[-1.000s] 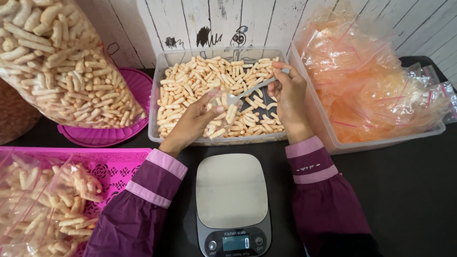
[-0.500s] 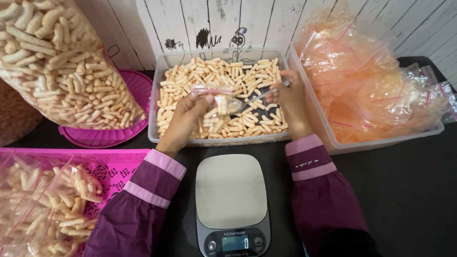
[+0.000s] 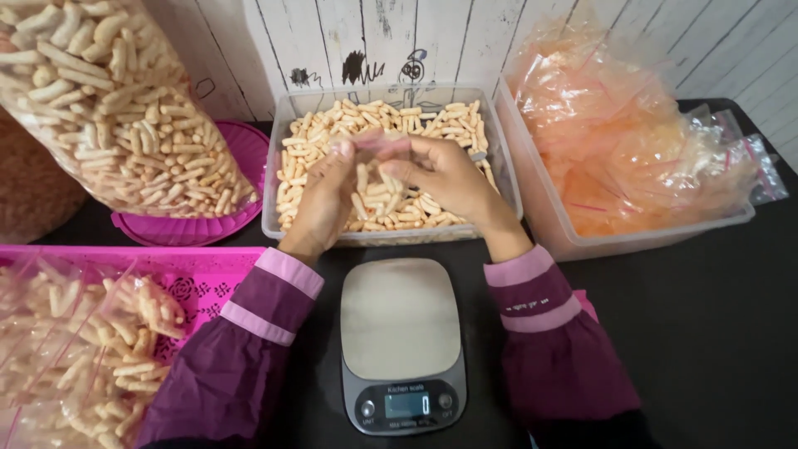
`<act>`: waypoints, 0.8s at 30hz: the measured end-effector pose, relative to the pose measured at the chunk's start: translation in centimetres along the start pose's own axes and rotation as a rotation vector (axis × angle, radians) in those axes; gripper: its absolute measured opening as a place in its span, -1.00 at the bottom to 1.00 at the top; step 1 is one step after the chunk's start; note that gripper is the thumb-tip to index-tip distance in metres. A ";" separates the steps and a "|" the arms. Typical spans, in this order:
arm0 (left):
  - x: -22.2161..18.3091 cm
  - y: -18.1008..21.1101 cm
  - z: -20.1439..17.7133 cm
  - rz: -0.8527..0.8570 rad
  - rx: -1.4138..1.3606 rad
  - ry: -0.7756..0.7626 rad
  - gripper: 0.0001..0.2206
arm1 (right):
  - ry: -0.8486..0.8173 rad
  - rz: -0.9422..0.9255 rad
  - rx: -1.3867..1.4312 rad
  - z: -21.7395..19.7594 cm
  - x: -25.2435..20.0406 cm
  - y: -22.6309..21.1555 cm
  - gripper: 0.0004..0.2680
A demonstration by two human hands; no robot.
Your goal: The person scoops small cylindrical snacks from a clear container into small plastic bags using a spoon, weighs each bag on a digital scale, and places the filled bags into a pink basket. The process is repeated multiple times throughout the clip.
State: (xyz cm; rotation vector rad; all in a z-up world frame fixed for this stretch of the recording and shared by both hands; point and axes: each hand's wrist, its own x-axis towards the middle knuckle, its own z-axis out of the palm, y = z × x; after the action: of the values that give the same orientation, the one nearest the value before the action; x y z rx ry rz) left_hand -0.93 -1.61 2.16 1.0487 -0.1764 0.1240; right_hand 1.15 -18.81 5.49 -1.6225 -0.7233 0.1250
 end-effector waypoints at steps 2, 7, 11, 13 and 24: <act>-1.1 0.5 0.6 -0.013 0.040 0.024 -0.69 | 0.040 0.013 -0.008 -0.3 -0.3 1.4 -0.87; -4.3 1.1 -0.6 0.043 0.474 -0.027 -0.76 | 0.156 0.008 -0.014 0.0 -3.2 1.8 -0.88; -7.6 0.0 -1.8 0.056 0.653 -0.052 -0.82 | 0.107 0.051 0.019 1.4 -6.9 1.8 -0.85; -9.2 -0.1 -1.8 0.044 0.683 -0.077 -0.81 | 0.064 0.094 0.021 2.2 -8.6 1.0 -0.82; -12.6 -1.5 -2.3 -0.070 0.865 -0.120 -0.83 | 0.037 0.142 -0.204 4.3 -12.8 4.3 -0.89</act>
State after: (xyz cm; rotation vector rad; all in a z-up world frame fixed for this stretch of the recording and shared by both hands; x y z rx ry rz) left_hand -12.80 -0.54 -2.84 1.9249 -0.1984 0.0724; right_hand -9.48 -21.75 -3.48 -1.8672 -0.6073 0.1264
